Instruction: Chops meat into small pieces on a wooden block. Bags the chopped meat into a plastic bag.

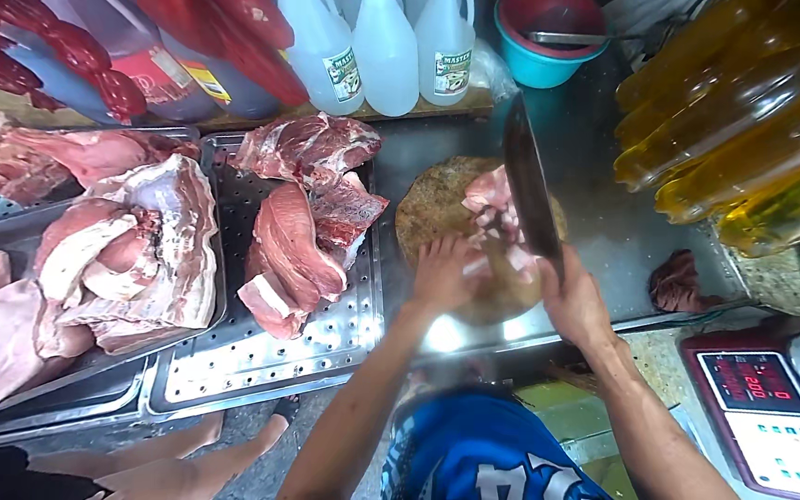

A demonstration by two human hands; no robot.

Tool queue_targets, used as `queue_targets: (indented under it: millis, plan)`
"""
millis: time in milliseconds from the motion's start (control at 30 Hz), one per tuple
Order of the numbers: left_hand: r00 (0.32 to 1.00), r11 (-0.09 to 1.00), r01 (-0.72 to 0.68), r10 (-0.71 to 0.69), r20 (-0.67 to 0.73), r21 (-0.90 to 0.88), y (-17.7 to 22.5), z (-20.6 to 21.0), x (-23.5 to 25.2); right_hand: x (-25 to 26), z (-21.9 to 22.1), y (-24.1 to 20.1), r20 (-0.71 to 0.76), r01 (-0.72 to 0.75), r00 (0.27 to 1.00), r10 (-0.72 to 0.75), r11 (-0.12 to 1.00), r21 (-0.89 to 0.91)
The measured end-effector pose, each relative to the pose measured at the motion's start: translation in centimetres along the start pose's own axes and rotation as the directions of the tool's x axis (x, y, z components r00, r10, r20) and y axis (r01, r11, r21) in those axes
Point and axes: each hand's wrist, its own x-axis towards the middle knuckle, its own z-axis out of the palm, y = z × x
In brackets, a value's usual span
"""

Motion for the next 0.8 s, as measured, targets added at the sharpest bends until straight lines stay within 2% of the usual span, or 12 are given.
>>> queue_targets:
  millis: [67, 167, 233, 333, 433, 500, 567, 600, 633, 700, 767, 800]
  plan:
    - [0.996, 1.0, -0.013, 0.012, -0.092, -0.009, -0.2, 0.6, -0.5, 0.4, 0.7, -0.3, 0.075, 0.009, 0.997, -0.008, 1.0, -0.017]
    - [0.991, 1.0, -0.005, 0.006, -0.134, 0.008, -0.6, 1.4, -1.0, 0.2, 4.0, 1.8, 0.377, -0.082, 0.919, 0.116, 0.991, -0.104]
    - [0.991, 0.999, 0.022, -0.019, -0.135, 0.024, -0.6, 1.6, -0.8, -0.4, 4.9, 2.9, 0.404, -0.12, 0.901, 0.156, 0.986, -0.114]
    - [0.99, 0.997, 0.071, -0.07, -0.121, 0.002, -0.2, 1.9, -1.1, -1.3, 3.4, 2.4, 0.313, -0.115, 0.94, 0.135, 0.99, -0.08]
    - [0.988, 0.998, 0.033, -0.041, -0.148, -0.053, -0.5, 1.9, -1.5, -1.5, 0.9, 0.1, 0.079, 0.018, 0.997, -0.017, 1.0, -0.018]
    - [0.982, 0.998, 0.004, -0.017, -0.189, -0.066, -0.7, 2.3, -1.9, -1.6, -0.4, -1.8, -0.088, 0.13, 0.988, -0.128, 0.991, 0.021]
    - [0.973, 0.999, -0.01, -0.001, -0.229, -0.044, -0.8, 2.7, -1.9, -2.0, -0.1, -2.8, -0.123, 0.167, 0.979, -0.162, 0.986, 0.028]
    - [0.969, 0.999, -0.016, 0.008, -0.245, -0.029, -0.8, 2.9, -1.8, -2.3, 1.0, -2.5, -0.064, 0.134, 0.989, -0.133, 0.991, 0.007]
    - [0.971, 1.0, -0.013, 0.01, -0.24, -0.014, -0.8, 2.9, -1.7, -2.7, 2.5, -1.9, 0.06, 0.058, 0.997, -0.056, 0.998, -0.032]
    - [0.978, 1.0, 0.009, -0.009, -0.208, 0.0, -0.5, 2.7, -1.7, -3.1, 5.4, -0.5, 0.349, -0.119, 0.922, 0.167, 0.981, -0.154]
    - [0.982, 1.0, 0.026, -0.025, -0.185, 0.005, -0.3, 2.2, -1.3, -2.7, 6.1, 0.1, 0.412, -0.145, 0.885, 0.218, 0.969, -0.202]
    - [0.983, 0.999, 0.035, -0.034, -0.178, 0.0, -0.3, 2.2, -1.3, -2.6, 5.8, 0.5, 0.425, -0.151, 0.881, 0.208, 0.975, -0.163]
